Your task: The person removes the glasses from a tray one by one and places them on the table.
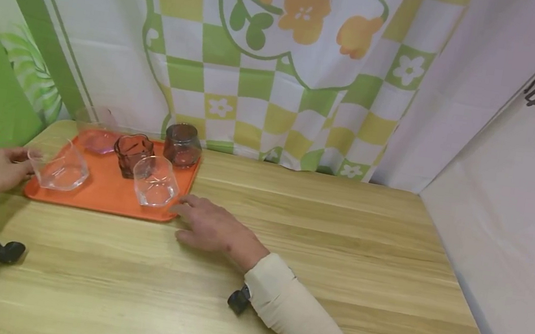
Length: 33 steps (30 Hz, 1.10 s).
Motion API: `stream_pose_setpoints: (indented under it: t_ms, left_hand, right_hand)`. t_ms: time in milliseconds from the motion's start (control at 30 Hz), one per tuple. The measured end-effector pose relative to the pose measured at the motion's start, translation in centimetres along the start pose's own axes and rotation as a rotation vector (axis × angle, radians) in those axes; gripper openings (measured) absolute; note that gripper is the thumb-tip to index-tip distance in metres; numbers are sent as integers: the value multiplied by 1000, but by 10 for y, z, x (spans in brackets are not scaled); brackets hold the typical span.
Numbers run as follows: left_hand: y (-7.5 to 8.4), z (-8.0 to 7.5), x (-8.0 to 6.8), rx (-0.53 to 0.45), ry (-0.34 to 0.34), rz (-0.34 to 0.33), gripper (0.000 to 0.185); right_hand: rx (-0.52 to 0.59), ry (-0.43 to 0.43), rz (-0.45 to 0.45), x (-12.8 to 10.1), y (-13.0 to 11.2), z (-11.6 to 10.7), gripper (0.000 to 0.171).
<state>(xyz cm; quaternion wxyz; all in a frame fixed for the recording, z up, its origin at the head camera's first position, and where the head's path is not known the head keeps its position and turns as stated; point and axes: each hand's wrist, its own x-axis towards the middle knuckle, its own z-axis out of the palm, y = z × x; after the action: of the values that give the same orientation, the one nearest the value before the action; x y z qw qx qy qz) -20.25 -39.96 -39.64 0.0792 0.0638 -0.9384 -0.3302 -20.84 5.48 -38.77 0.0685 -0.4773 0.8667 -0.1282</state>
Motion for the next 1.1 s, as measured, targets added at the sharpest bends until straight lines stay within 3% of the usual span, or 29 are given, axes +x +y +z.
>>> stream_pose_setpoints:
  t_ms: [333,867,1100]
  left_hand:
    - [0,2,5,52,-40,31,43]
    - [-4,4,1,6,-29,-53,49]
    - [2,5,7,25,-72,-18,46]
  right_hand:
    - [-13,-28,23,2,-2,-2,51]
    - [3,-102,18,0,2,-8,51]
    - [51,-92,-3,-5,8,-12,46]
